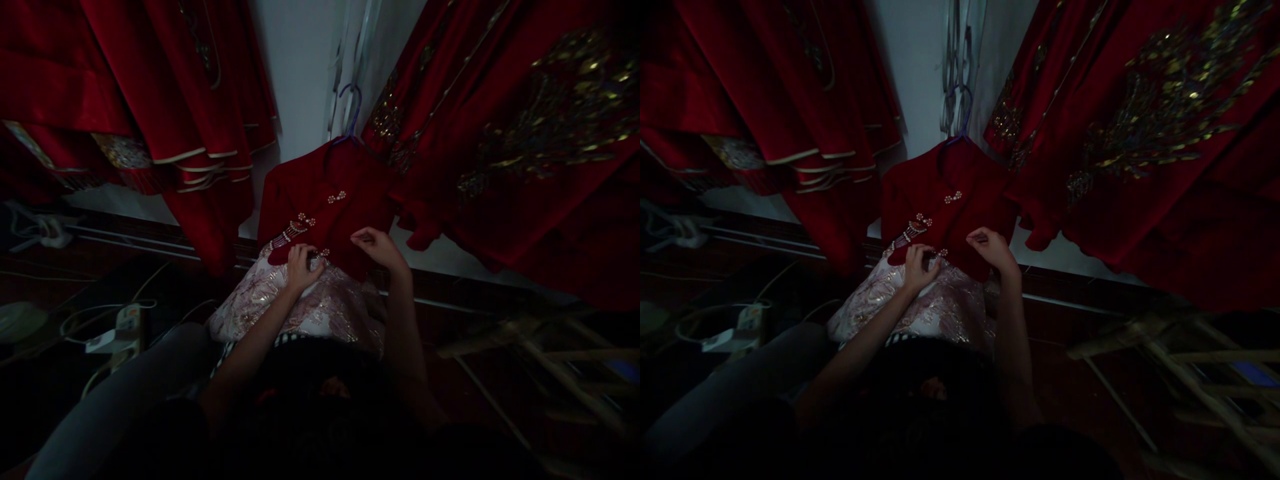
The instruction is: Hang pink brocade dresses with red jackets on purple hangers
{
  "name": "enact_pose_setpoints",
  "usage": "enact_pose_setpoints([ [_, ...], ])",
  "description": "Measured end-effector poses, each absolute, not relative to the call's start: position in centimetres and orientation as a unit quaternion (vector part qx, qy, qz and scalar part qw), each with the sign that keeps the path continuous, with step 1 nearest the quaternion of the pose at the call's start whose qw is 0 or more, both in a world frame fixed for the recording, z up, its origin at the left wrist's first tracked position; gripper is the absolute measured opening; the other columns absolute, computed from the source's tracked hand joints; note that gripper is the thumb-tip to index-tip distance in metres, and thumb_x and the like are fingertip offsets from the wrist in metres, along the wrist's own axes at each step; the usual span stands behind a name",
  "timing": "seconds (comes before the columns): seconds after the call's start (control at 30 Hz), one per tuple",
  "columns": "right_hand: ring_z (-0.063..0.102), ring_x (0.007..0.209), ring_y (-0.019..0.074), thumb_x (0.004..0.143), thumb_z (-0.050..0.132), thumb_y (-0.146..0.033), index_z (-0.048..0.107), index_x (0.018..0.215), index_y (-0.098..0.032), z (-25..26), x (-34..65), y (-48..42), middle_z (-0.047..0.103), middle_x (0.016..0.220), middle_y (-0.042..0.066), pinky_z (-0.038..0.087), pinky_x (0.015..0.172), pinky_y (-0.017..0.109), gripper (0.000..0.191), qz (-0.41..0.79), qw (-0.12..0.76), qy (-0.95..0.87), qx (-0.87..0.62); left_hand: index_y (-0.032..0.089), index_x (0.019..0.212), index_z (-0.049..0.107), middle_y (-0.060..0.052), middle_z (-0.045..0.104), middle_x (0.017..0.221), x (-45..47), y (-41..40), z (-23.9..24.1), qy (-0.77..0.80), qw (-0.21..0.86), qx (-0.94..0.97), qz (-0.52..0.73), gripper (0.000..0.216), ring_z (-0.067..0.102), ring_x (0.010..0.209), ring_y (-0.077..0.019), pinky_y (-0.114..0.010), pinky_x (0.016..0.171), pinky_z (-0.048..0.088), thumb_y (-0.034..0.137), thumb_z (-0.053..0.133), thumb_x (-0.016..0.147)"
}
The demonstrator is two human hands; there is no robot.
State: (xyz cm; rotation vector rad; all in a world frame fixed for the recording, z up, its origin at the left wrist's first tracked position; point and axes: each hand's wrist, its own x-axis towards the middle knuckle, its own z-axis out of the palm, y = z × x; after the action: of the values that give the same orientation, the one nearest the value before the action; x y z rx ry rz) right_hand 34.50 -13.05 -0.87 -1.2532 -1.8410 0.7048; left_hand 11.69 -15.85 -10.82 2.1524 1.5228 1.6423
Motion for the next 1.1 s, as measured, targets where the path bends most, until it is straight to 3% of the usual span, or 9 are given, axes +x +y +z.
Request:
enact_pose_setpoints([
  [0.23,0.067,0.081,0.0146,0.075,0.068,-0.025,0.068,0.094,-0.018,-3.1,33.9,-12.3,0.073,0.092,0.006,0.053,0.077,0.029,0.02,0.4,0.275,-0.726,-0.486,0.024,0.106,0.063,-0.007,0.056,0.102,11.8,-15.6,-11.1,0.487,0.014,0.726,0.486,0.027,0.05,0.097,-0.0228,-0.037,0.089,0.041,0.037,0.062,0.082],
  [0.37,0.067,0.084,0.0133,0.075,0.067,-0.022,0.068,0.096,-0.019,-4.0,31.1,-11.9,0.072,0.096,0.005,0.052,0.082,0.028,0.022,0.406,0.288,-0.744,-0.446,0.024,0.104,0.064,-0.007,0.056,0.1,11.7,-15.5,-11.2,0.483,0.016,0.722,0.496,0.024,0.05,0.096,-0.0223,-0.036,0.087,0.041,0.035,0.061,0.083],
  [0.6,0.062,0.07,0.0128,0.072,0.069,-0.031,0.057,0.078,-0.019,-5.1,28.7,-11.7,0.065,0.076,0.001,0.05,0.068,0.026,0.018,0.32,0.326,-0.768,-0.448,0.022,0.1,0.063,-0.006,0.057,0.096,11.6,-15.3,-11.6,0.477,0.012,0.708,0.52,0.021,0.05,0.095,-0.0203,-0.035,0.086,0.042,0.035,0.062,0.084],
  [0.8,0.063,0.074,0.0132,0.071,0.068,-0.028,0.055,0.084,-0.019,-5.3,29.0,-11.3,0.066,0.079,0.001,0.051,0.072,0.027,0.021,0.323,0.361,-0.744,-0.46,0.022,0.101,0.064,-0.006,0.057,0.096,11.6,-15.1,-11.7,0.472,0.005,0.711,0.521,0.02,0.05,0.093,-0.0189,-0.034,0.085,0.042,0.034,0.059,0.086],
  [1.1,0.063,0.07,0.0133,0.069,0.072,-0.03,0.06,0.077,-0.018,-6.0,29.2,-11.0,0.067,0.076,0.002,0.049,0.067,0.025,0.018,0.328,0.307,-0.767,-0.457,0.02,0.1,0.064,-0.006,0.056,0.095,11.5,-15.2,-11.7,0.473,-0.007,0.707,0.526,0.02,0.05,0.092,-0.0193,-0.034,0.085,0.042,0.033,0.06,0.084],
])
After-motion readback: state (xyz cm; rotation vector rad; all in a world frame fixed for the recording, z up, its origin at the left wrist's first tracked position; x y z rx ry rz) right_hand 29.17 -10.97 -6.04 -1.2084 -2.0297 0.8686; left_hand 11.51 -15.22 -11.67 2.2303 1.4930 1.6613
